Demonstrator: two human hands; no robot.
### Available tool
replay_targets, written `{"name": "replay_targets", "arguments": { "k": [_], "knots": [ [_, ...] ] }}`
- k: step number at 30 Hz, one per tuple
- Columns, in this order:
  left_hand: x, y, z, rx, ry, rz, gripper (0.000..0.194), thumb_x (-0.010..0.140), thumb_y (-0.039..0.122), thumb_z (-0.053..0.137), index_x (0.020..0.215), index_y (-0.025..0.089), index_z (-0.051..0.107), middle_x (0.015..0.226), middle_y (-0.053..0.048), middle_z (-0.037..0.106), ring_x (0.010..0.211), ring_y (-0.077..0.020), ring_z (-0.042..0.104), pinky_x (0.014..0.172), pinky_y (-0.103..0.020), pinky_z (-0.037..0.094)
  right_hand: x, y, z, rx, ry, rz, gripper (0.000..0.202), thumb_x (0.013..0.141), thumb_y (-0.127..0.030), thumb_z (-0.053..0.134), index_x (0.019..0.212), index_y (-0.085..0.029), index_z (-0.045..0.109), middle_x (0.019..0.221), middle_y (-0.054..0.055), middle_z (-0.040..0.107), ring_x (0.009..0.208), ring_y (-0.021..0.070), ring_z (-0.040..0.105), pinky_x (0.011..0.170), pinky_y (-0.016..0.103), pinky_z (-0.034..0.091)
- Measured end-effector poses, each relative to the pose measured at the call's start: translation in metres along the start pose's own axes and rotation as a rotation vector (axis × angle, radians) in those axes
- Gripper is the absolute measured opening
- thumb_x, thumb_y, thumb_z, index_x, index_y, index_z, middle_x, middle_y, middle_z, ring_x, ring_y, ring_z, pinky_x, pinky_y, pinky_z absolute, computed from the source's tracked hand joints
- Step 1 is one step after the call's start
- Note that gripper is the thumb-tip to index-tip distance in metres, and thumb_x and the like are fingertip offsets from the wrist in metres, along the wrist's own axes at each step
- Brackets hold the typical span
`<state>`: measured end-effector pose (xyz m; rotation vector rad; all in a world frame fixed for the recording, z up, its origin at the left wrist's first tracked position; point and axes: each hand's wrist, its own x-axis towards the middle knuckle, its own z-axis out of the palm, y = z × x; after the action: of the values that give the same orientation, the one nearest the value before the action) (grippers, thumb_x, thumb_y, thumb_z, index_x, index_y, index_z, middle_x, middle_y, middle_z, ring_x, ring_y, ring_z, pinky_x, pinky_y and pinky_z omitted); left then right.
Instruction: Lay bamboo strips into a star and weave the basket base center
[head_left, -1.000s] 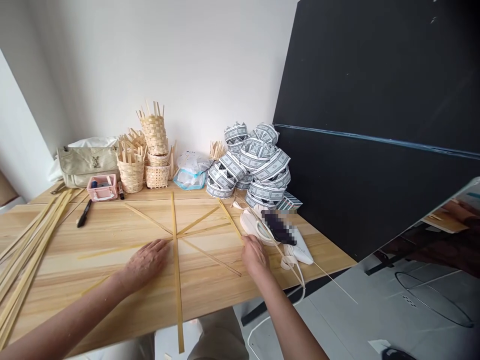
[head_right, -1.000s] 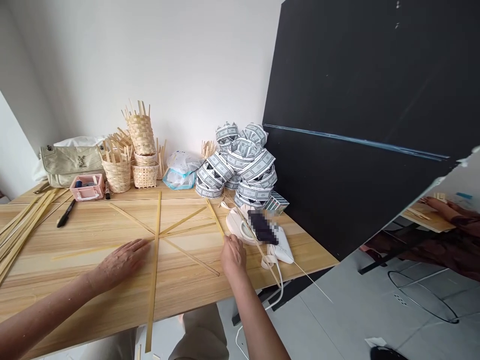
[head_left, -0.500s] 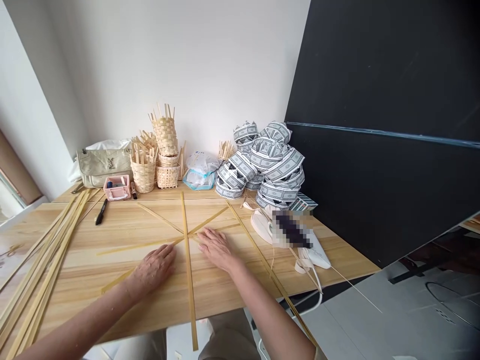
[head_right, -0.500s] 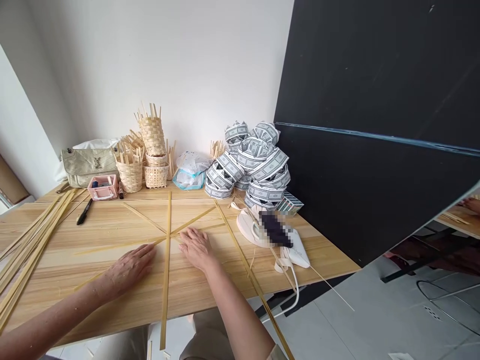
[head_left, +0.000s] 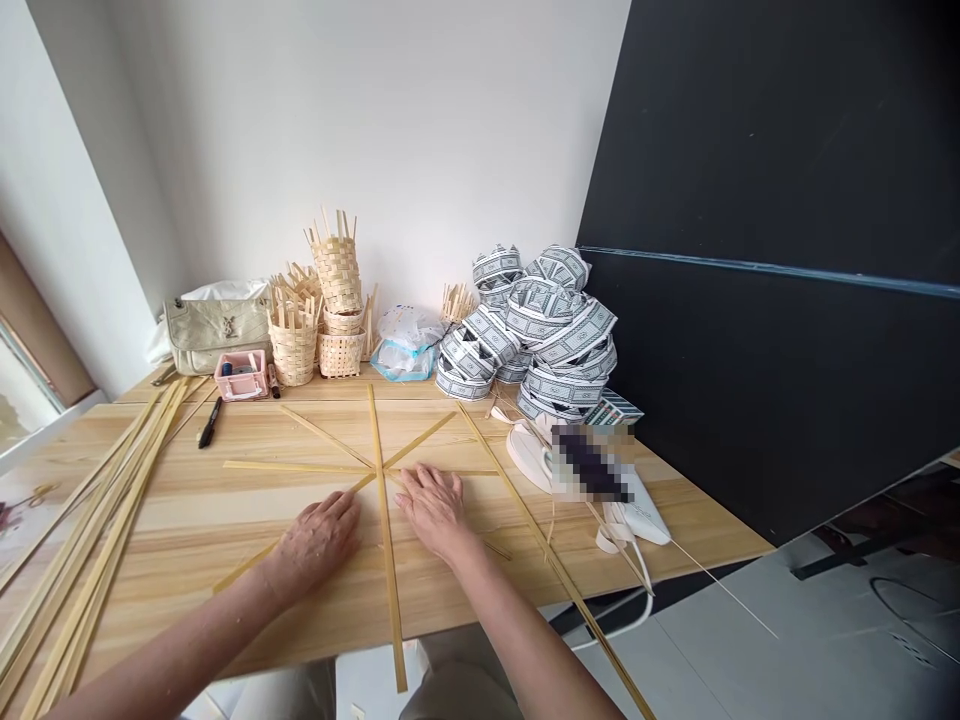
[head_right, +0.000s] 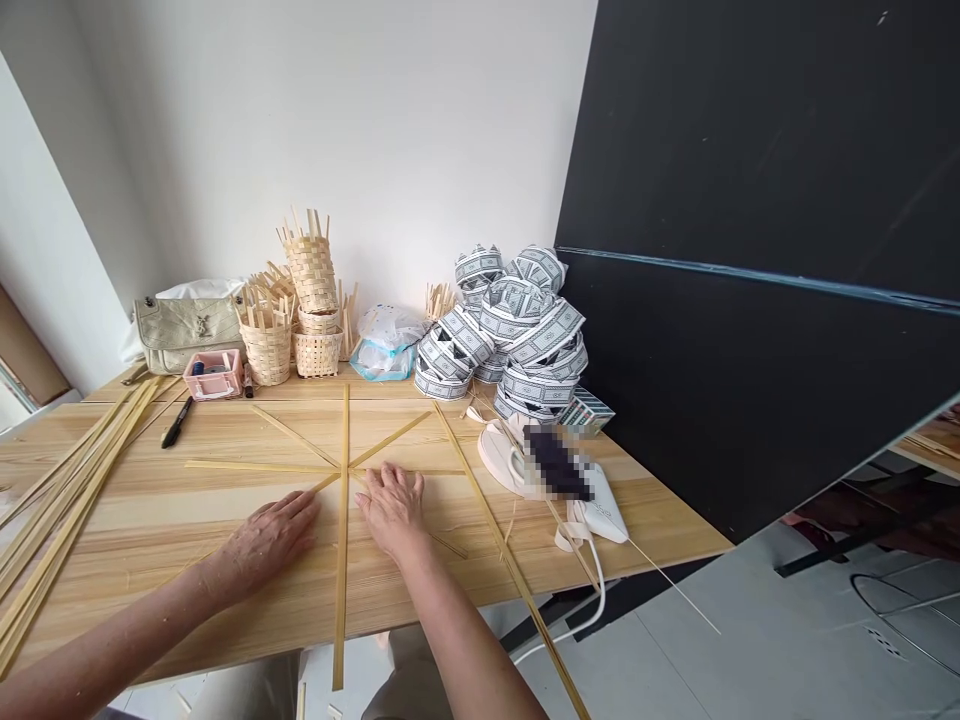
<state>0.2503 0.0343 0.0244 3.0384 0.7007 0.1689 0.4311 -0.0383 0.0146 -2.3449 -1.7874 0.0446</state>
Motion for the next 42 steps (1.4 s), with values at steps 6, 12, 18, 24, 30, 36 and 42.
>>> {"name": "replay_targets", "arguments": {
  "k": [6,12,18,24,30,36,42],
  "knots": [
    [-0.001,-0.003,0.005,-0.027,0.037,0.037,0.022,0.078,0.016,0.045,0.099,0.018,0.052,0.115,-0.009,0.053,0.111,-0.0223,0.045,0.088,-0.037,0.043,-0.001,-0.001,0.004,-0.018,0.011,0.012,0.042,0.087,-0.041,0.030,0.125,-0.026,0.038,0.132,0.009,0.038,0.121,0.0241,0.027,0.096,0.053,0.014],
    [0.005,-0.011,-0.002,0.007,0.012,0.031,0.025,0.079,0.014,0.043,0.101,0.019,0.052,0.110,-0.008,0.056,0.103,-0.0212,0.051,0.085,-0.035,0.044,-0.009,-0.005,-0.004,0.024,0.009,0.006,0.043,0.087,-0.038,0.030,0.129,-0.026,0.034,0.138,0.008,0.030,0.125,0.0251,0.023,0.098,0.051,0.014],
    [0.034,-0.039,0.000,-0.057,0.133,0.153,0.027,0.083,0.010,0.036,0.103,0.017,0.053,0.102,-0.007,0.059,0.098,-0.0177,0.051,0.085,-0.030,0.042,-0.035,-0.022,-0.001,0.150,0.000,-0.082,0.044,0.088,-0.035,0.030,0.129,-0.022,0.034,0.138,0.006,0.031,0.126,0.0210,0.023,0.100,0.045,0.016],
    [0.058,-0.045,0.013,-0.068,0.183,0.123,0.022,0.087,0.021,0.036,0.099,0.017,0.054,0.096,-0.007,0.059,0.096,-0.0184,0.051,0.088,-0.034,0.039,-0.045,-0.034,0.011,0.187,0.029,-0.109,0.044,0.086,-0.036,0.034,0.128,-0.021,0.035,0.135,0.007,0.037,0.125,0.0208,0.026,0.100,0.045,0.016],
    [0.057,-0.044,0.018,0.035,0.161,0.004,0.022,0.087,0.026,0.038,0.100,0.017,0.053,0.102,-0.008,0.055,0.098,-0.0192,0.050,0.091,-0.037,0.035,-0.005,-0.006,-0.009,0.113,0.077,-0.016,0.042,0.089,-0.032,0.028,0.126,-0.016,0.037,0.132,0.011,0.039,0.122,0.0212,0.030,0.098,0.042,0.022],
    [0.058,-0.041,0.024,0.090,0.182,-0.043,0.021,0.087,0.026,0.039,0.103,0.020,0.051,0.106,-0.007,0.056,0.100,-0.0184,0.050,0.094,-0.039,0.033,0.050,0.018,-0.005,0.008,0.014,0.020,0.038,0.086,-0.034,0.035,0.117,-0.015,0.048,0.124,0.012,0.047,0.115,0.0209,0.037,0.093,0.039,0.028],
    [0.058,-0.041,0.027,0.100,0.181,-0.046,0.026,0.087,0.025,0.039,0.111,0.021,0.049,0.117,-0.007,0.053,0.110,-0.0202,0.045,0.094,-0.041,0.032,0.060,0.016,0.004,0.008,0.011,-0.033,0.037,0.086,-0.034,0.034,0.115,-0.016,0.048,0.124,0.012,0.047,0.115,0.0202,0.038,0.094,0.041,0.027]
  ]
}}
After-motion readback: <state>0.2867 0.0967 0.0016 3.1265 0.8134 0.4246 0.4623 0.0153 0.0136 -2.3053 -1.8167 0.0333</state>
